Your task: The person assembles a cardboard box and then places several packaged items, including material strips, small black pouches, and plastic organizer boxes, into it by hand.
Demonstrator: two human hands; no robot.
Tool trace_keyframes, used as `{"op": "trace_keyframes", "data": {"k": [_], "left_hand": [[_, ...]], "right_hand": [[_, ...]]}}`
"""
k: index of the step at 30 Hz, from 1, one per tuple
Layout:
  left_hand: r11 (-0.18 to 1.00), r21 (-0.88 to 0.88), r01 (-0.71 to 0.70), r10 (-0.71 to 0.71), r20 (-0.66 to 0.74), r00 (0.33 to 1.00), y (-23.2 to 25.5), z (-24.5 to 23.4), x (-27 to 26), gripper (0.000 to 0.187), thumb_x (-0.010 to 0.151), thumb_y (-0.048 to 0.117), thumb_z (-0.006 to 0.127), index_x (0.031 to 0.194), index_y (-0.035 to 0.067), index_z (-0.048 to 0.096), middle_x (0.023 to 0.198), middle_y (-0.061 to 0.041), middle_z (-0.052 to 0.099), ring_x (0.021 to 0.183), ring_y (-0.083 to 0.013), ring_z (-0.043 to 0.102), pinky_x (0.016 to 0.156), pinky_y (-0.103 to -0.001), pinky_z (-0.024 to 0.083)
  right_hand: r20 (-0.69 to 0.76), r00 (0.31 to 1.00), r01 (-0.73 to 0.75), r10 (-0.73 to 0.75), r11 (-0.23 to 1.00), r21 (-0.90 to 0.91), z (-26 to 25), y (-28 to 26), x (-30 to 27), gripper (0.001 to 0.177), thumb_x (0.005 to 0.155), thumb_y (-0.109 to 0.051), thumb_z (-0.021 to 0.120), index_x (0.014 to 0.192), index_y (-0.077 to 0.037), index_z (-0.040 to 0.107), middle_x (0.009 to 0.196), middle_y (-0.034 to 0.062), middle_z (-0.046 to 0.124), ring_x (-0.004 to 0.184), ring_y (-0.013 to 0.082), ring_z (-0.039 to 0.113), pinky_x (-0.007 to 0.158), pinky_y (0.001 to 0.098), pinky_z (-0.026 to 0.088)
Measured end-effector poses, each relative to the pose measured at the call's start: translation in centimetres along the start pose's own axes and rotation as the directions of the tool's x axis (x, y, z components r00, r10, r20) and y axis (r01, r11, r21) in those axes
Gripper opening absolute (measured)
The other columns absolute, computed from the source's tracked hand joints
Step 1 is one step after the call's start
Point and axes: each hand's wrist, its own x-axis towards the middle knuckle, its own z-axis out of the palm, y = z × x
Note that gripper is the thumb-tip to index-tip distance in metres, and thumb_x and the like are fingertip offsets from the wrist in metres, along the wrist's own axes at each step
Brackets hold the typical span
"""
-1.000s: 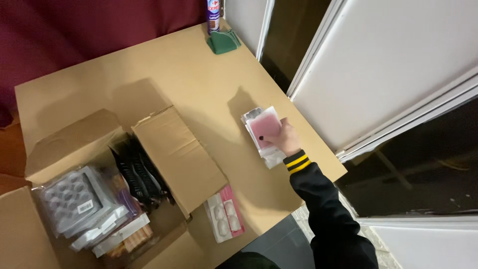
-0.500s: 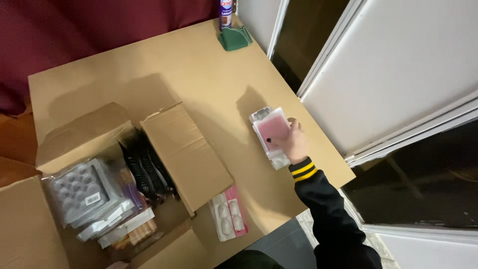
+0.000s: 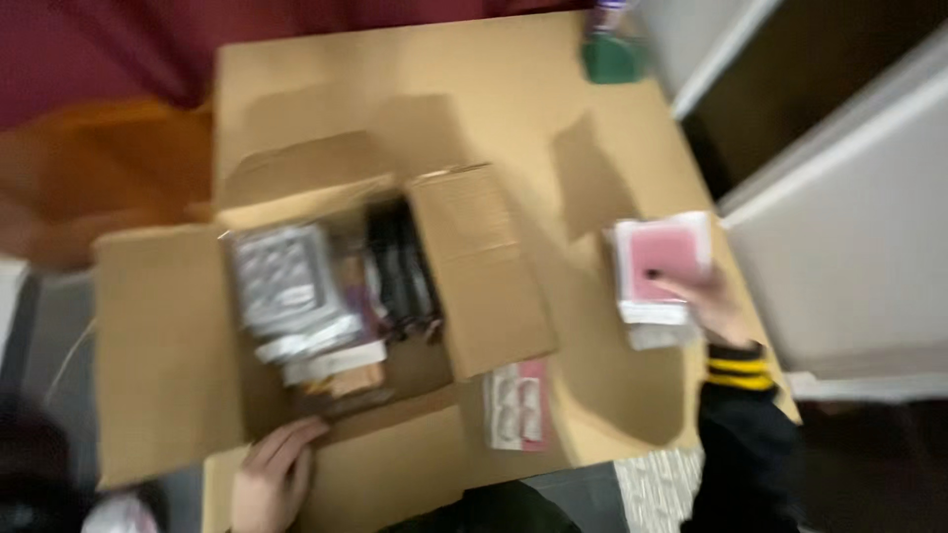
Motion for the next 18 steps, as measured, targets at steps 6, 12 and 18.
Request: {"op": "trace_keyframes", "data": {"k": [6,12,18], "left_hand": [[0.995,-0.087,0.051,-0.039,0.137,0.990,1.5,-1.2,1.2,0.031,0.094,0.009,0.053,0.118,0.018,0.071,0.123,-0.002,0.073,0.106,-0.0203,0.071,0.091,-0.034,0.053],[0.993,-0.102,-0.063,0.078,0.149,0.986,3.2,-2.7,3.3,0.036,0.094,0.029,0.071,0.123,0.008,0.066,0.121,-0.010,0.072,0.105,-0.0269,0.071,0.090,-0.041,0.056],[0.981,-0.135,-0.139,0.161,0.171,0.972,3.1,-2.6,3.3,0.042,0.093,0.044,0.074,0.116,0.009,0.068,0.113,-0.008,0.072,0.101,-0.0275,0.069,0.086,-0.040,0.054]], "right_hand": [[0.029,1.000,-0.009,-0.002,0.921,0.389,0.7,-3.6,-1.7,0.046,0.087,-0.008,0.069,0.132,-0.006,0.062,0.126,0.0087,0.068,0.109,0.0158,0.064,0.098,0.0277,0.053],[0.200,0.958,0.169,-0.205,0.968,0.183,6.4,-15.5,-6.9,0.052,0.086,-0.005,0.065,0.138,-0.003,0.058,0.121,0.0134,0.065,0.106,0.0237,0.059,0.091,0.0338,0.046],[0.430,0.839,0.391,-0.334,0.919,-0.047,16.4,-24.7,-9.7,0.113,0.075,-0.016,0.072,0.162,-0.027,0.002,0.172,0.0071,0.007,0.152,0.0222,0.024,0.122,0.0443,0.023]]}}
